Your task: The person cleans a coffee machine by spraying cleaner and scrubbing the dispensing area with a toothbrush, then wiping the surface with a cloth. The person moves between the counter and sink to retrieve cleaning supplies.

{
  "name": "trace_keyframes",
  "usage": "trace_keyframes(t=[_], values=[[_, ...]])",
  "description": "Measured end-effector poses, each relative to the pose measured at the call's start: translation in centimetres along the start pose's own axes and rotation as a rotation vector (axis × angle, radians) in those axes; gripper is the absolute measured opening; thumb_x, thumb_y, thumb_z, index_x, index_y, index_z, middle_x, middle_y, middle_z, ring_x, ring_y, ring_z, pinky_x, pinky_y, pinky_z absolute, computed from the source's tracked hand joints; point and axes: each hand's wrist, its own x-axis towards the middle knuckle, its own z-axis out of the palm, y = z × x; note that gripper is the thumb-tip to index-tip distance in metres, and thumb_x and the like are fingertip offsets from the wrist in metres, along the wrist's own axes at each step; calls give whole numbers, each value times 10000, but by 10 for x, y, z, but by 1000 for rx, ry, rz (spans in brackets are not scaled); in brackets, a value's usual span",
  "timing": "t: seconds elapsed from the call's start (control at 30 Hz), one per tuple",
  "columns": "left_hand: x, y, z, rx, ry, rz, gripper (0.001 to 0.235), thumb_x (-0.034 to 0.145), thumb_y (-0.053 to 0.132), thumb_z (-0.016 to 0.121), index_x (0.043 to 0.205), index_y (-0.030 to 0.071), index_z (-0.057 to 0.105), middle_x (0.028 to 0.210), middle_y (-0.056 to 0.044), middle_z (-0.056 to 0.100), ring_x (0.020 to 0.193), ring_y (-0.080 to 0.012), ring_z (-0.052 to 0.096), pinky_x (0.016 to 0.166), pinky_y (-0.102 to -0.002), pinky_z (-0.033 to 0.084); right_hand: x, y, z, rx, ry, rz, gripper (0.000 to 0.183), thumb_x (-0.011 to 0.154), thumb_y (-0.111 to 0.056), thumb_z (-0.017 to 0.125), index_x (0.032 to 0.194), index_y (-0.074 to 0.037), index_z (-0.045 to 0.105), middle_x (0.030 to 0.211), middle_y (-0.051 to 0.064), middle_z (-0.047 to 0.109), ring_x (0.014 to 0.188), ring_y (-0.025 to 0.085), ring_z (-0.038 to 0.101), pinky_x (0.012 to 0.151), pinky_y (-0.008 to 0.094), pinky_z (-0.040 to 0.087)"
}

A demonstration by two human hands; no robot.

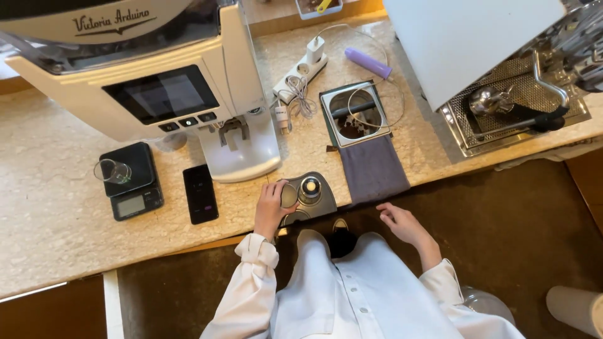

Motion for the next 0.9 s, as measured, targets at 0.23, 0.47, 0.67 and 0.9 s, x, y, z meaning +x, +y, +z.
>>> trace_keyframes(t=[0.23,0.47,0.67,0.9], values=[[-4,6,2,-27,15,-42,825,584,361,910,1318,153,597,1082,-52,578,1094,-221,574,1006,-338,521,9,-39,-25,-58,-47,-30,368,1080,-253,485,1391,-110,620,1318,208,689,1299,339,625,1077,485,515],[-4,19,-3,-21,22,-109,795,662,299,896,1368,120,577,1105,-81,572,1102,-238,562,1006,-361,518,31,-55,-21,-111,-113,-207,274,1050,-288,559,1194,-93,685,1006,127,763,1015,280,692,888,427,562],[-5,29,-13,-26,-11,-151,835,707,276,887,1436,98,521,1167,-97,568,1145,-252,552,1033,-375,504,78,-90,31,23,43,-713,456,859,-284,821,1234,-117,624,963,93,673,825,246,686,722,374,558],[-3,43,-41,-108,-163,-236,942,806,289,844,1576,107,334,1379,-135,517,1306,-274,505,1126,-395,461,127,-111,71,-41,293,-802,628,724,-404,903,1283,-277,648,996,-26,573,849,204,678,777,383,580]])
